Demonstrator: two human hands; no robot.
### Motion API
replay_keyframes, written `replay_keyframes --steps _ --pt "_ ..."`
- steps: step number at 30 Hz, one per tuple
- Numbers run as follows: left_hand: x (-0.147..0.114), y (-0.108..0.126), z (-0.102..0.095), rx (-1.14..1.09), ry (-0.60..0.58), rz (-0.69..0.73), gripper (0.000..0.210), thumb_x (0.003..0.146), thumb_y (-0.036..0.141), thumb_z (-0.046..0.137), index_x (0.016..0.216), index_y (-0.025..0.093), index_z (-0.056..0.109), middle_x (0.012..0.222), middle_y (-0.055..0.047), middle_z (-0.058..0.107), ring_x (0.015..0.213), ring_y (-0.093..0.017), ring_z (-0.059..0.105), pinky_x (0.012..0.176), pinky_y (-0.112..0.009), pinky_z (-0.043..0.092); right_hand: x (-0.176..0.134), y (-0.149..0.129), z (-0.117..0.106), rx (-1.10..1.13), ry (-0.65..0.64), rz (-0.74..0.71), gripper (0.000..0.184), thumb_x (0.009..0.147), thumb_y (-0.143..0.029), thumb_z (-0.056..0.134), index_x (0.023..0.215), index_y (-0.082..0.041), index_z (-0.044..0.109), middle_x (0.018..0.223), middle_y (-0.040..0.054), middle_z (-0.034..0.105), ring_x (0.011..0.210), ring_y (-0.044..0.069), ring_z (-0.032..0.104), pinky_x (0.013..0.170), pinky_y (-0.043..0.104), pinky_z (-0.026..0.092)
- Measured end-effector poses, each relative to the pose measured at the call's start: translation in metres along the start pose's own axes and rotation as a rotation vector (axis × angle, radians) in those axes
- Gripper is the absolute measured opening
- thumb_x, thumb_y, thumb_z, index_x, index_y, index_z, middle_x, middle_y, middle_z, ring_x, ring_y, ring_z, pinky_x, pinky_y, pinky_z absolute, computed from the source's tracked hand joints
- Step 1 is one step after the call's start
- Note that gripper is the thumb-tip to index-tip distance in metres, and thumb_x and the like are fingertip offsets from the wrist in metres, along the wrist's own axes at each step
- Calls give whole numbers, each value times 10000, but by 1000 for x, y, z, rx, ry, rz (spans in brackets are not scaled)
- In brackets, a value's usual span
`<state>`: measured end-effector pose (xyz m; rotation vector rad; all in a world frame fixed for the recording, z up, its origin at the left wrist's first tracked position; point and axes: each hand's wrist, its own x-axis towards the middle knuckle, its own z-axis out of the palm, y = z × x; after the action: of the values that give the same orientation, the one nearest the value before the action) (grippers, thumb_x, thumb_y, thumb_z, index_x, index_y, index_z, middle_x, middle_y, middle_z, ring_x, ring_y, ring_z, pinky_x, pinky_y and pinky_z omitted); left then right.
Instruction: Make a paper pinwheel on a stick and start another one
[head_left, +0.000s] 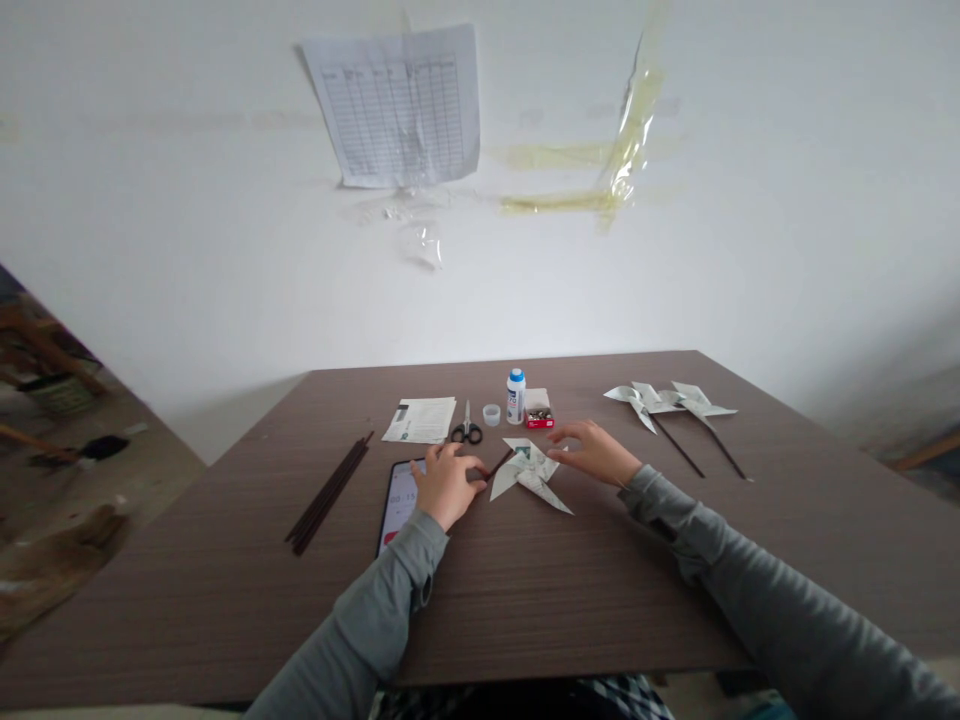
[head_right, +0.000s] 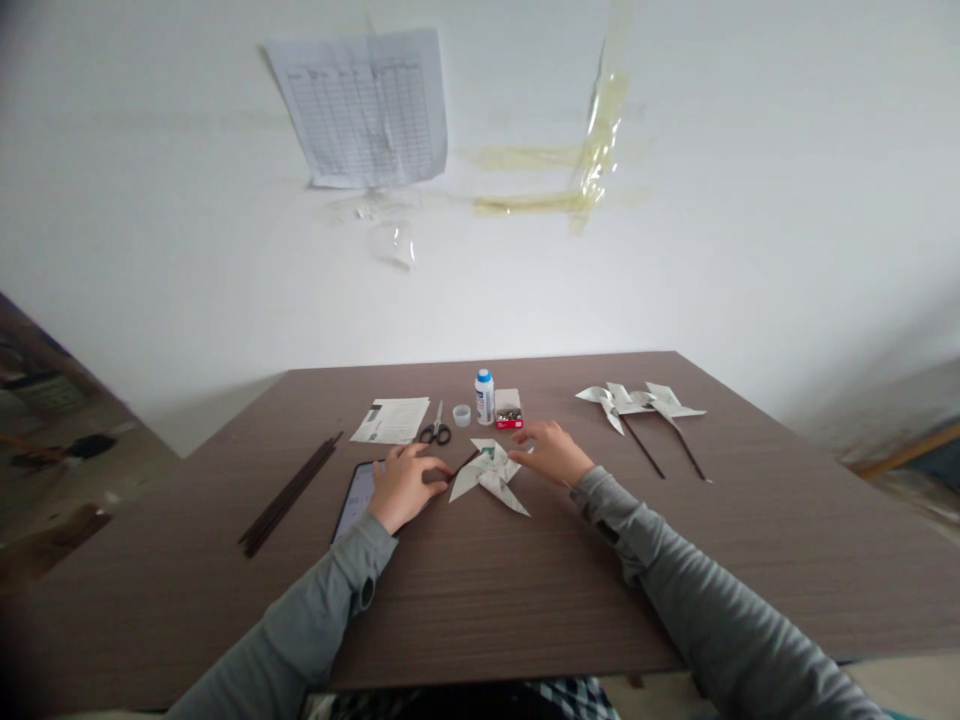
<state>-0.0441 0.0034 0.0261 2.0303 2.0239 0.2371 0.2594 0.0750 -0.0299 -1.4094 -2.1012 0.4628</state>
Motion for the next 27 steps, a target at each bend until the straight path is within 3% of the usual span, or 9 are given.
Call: replay_keyframes --steps 6,10,13,19,27 --pt "1 4 5 -56 -1 18 299 1126 204 881 1315 371 1042 1927 -117 737 1877 -495 499 1524 -954 342 13 -33 4 -54 -143 156 210 1030 -411 1013 1206 -299 1039 1257 107 1026 1264 394 952 1190 518 720" --pt "0 3 7 -56 6 13 289 1131 221 884 1315 378 1043 1897 -111 762 1854 -497 515 1528 -944 347 15 -42 11 -169 -174 255 370 1002 -506 1045 1346 -372 1027 1306 82 1016 1439 442 877 1241 566 676" --pt "-3 4 7 -46 32 18 273 1142 206 885 1313 348 1045 1893 -126 769 1851 -512 527 1530 -955 336 15 -43 15 -222 -175 260 423 940 -520 1089 1344 -414 1023 1289 63 1012 1488 467 840 1237 599 672" --pt "-9 9 1 -37 74 36 221 1139 188 913 1254 316 1050 1870 -136 790 1848 -522 559 1539 -946 344 14 -37 18 -199 -126 202 255 866 -477 1139 1053 -365 1006 1126 73 997 1315 458 890 1097 585 716" --pt "-11 13 -4 -11 51 33 193 1147 184 911 1258 283 1033 1875 -154 775 1855 -499 550 1562 -911 331 11 -32 13 -145 -44 161 231 814 -344 1131 938 -296 943 906 1 922 898 286 873 878 405 686"
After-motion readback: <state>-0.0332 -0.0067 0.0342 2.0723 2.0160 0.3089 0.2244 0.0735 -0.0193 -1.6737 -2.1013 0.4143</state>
